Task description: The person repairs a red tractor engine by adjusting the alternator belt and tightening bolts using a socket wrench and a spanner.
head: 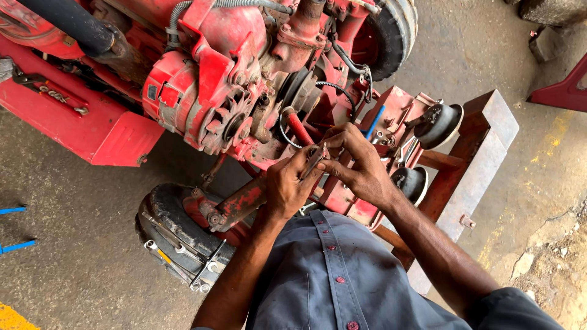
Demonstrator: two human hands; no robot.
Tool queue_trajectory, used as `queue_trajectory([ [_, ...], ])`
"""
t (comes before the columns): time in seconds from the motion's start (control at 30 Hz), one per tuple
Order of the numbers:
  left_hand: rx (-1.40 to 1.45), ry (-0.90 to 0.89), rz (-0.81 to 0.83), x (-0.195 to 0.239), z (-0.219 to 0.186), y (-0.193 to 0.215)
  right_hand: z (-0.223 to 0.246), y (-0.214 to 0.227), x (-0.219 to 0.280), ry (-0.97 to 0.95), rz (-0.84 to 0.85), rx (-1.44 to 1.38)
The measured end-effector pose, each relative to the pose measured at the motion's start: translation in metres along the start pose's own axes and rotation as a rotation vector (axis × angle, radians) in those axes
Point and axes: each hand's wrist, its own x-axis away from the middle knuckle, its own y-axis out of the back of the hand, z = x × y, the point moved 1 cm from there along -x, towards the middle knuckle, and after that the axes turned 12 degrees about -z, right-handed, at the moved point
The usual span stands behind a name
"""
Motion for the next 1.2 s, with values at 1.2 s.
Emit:
queue_trajectory([
  [1.2, 0.417, 0.462, 0.296, 0.005, 0.031, 0.005, -0.026, -0.004, 0.042, -0.45, -0.021, -0.258],
])
